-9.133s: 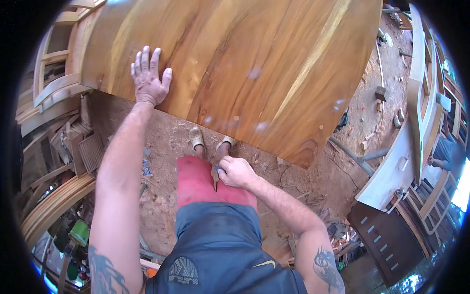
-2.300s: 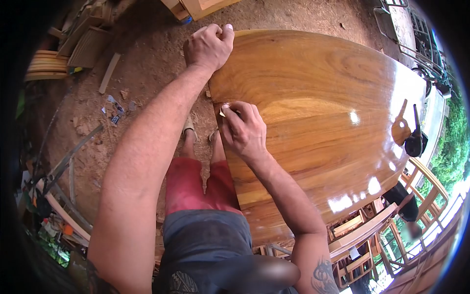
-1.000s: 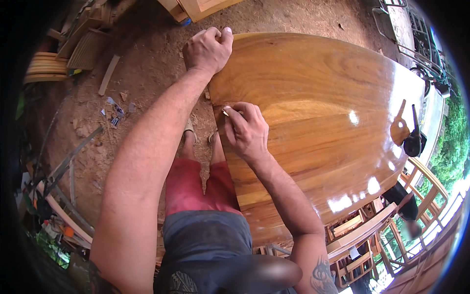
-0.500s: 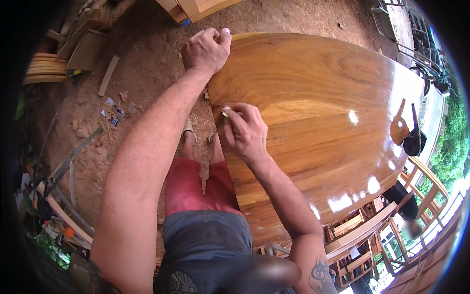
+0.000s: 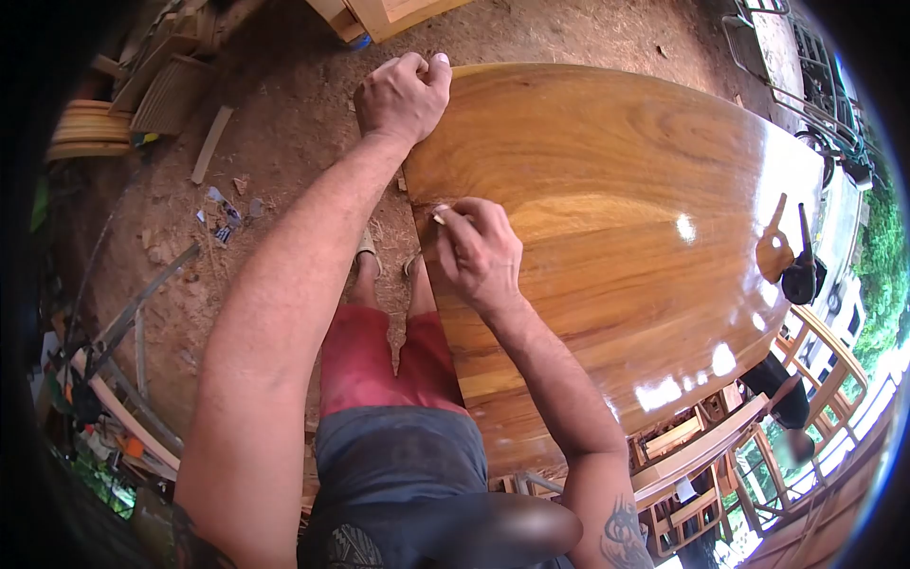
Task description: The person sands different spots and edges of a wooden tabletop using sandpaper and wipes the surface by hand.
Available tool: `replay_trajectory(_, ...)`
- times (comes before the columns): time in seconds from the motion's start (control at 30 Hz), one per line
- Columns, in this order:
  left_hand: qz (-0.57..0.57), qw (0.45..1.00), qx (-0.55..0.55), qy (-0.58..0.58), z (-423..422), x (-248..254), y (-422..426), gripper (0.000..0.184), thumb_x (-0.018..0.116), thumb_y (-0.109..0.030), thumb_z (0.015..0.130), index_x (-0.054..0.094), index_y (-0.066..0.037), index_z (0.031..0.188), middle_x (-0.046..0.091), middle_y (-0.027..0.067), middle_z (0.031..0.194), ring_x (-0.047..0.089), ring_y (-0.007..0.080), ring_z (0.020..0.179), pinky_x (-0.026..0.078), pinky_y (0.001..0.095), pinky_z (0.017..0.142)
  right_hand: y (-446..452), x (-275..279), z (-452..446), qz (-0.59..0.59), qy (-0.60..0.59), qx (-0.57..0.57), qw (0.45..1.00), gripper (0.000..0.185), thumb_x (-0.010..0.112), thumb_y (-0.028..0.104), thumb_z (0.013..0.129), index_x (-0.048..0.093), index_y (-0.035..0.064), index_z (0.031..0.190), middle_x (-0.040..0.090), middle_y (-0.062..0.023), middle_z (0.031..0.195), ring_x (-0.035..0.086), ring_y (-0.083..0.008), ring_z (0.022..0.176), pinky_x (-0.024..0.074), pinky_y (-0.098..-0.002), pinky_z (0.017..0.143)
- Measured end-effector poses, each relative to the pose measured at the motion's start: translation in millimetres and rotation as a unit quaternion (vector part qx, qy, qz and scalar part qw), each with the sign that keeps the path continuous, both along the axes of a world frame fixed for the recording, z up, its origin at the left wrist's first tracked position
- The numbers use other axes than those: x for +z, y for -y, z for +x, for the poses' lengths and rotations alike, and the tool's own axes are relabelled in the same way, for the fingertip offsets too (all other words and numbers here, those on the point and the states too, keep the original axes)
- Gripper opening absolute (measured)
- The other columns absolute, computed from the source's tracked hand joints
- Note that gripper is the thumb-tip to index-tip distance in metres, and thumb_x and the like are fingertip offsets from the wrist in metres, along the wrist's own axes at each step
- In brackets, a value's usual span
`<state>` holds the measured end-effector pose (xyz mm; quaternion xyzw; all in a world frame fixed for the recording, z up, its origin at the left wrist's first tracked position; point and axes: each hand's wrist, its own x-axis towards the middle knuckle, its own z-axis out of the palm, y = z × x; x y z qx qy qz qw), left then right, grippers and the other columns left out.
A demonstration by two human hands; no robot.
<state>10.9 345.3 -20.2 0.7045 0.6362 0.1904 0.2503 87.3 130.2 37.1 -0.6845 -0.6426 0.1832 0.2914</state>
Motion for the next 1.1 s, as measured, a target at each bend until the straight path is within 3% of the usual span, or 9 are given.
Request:
replay_trajectory(0.27,-0.003,1.0,0.002,-0.003,0.3,1.6,0.5,0.049,0.055,-0.053,0.102,0.077,-0.011,0.09,0.08,0.0124,0.099,0.077,0.0365,0.092,0.061,0.0506,0.083,-6.5,2.1,-5.8,0.006,-0.005,-0.023,1.0,0.03,0.077,0.004,0.082,0.077,0.0063,0.112,0.067,-0.0098,0.107,0.069,-0.0292,0.094,0.0587,-0.0396,0.076)
replay_trajectory(0.4,-0.006,1.0,0.001,-0.008,0.0,0.6,0.7,0.048,0.055,-0.053,0.103,0.077,-0.012,0.09,0.08,0.0113,0.098,0.077,0.0351,0.092,0.061,0.05,0.082,-4.7,0.0,-17.5,0.019,-0.021,0.029,0.999,0.03,0.077,0.005,0.084,0.077,0.0071,0.114,0.067,-0.0101,0.108,0.068,-0.0295,0.095,0.0584,-0.0401,0.076)
replay_trajectory(0.53,-0.024,1.0,-0.002,-0.004,0.7,2.8,1.2,0.048,0.055,-0.054,0.103,0.077,-0.012,0.09,0.08,0.0104,0.097,0.077,0.0334,0.091,0.061,0.0496,0.082,-7.9,-2.0,-4.9,0.008,0.003,-0.021,1.0,0.032,0.078,0.005,0.083,0.076,0.0062,0.114,0.067,-0.0106,0.11,0.068,-0.03,0.094,0.0582,-0.0395,0.077)
replay_trajectory(0.67,-0.013,1.0,-0.008,-0.005,0.7,-4.1,1.0,0.047,0.055,-0.053,0.103,0.077,-0.012,0.091,0.08,0.0101,0.098,0.077,0.0328,0.091,0.061,0.0496,0.082,-6.6,0.3,-13.8,0.017,-0.011,0.037,0.999,0.031,0.077,0.005,0.084,0.076,0.0065,0.115,0.067,-0.0111,0.11,0.068,-0.0303,0.094,0.0583,-0.0402,0.075)
replay_trajectory(0.77,-0.022,1.0,-0.007,-0.002,-0.4,3.7,-0.1,0.048,0.055,-0.053,0.103,0.076,-0.012,0.091,0.08,0.0099,0.1,0.077,0.0327,0.092,0.061,0.0496,0.082,-10.4,-2.2,-5.9,0.01,0.008,-0.013,1.0,0.03,0.077,0.005,0.083,0.076,0.006,0.113,0.068,-0.0109,0.109,0.068,-0.0301,0.093,0.0585,-0.04,0.076)
replay_trajectory(0.9,-0.023,1.0,-0.01,-0.011,-0.4,1.9,0.2,0.049,0.055,-0.053,0.102,0.077,-0.011,0.092,0.079,0.0123,0.099,0.077,0.0341,0.092,0.061,0.0498,0.083,-8.7,2.0,-16.2,0.018,0.006,0.044,0.999,0.03,0.077,0.005,0.083,0.076,0.0062,0.113,0.068,-0.0105,0.108,0.069,-0.0297,0.093,0.0591,-0.0396,0.075)
replay_trajectory(0.97,-0.013,1.0,-0.007,0.007,-0.9,3.1,0.4,0.05,0.055,-0.051,0.101,0.078,-0.008,0.092,0.079,0.0168,0.096,0.078,0.0365,0.09,0.062,0.0499,0.085,-9.3,2.6,-5.8,0.005,0.01,0.014,1.0,0.03,0.077,0.004,0.083,0.076,0.0065,0.113,0.068,-0.011,0.109,0.069,-0.0297,0.094,0.0592,-0.0395,0.076)
replay_trajectory(1.03,-0.025,1.0,-0.006,0.01,-1.4,6.0,0.9,0.05,0.055,-0.051,0.101,0.078,-0.008,0.092,0.078,0.0172,0.095,0.078,0.0365,0.089,0.062,0.0499,0.084,-11.2,1.2,-11.2,0.003,0.004,-0.018,1.0,0.031,0.077,0.004,0.083,0.076,0.0067,0.114,0.068,-0.0112,0.109,0.069,-0.0299,0.095,0.0593,-0.0396,0.077)
replay_trajectory(1.1,-0.023,1.0,-0.007,0.005,-0.3,4.2,1.1,0.049,0.055,-0.052,0.102,0.078,-0.009,0.092,0.079,0.0152,0.097,0.078,0.0353,0.09,0.062,0.0498,0.083,-12.7,2.4,-19.1,0.02,0.007,0.029,0.999,0.031,0.077,0.004,0.083,0.076,0.0068,0.114,0.068,-0.0117,0.109,0.069,-0.0303,0.094,0.0593,-0.0396,0.075)
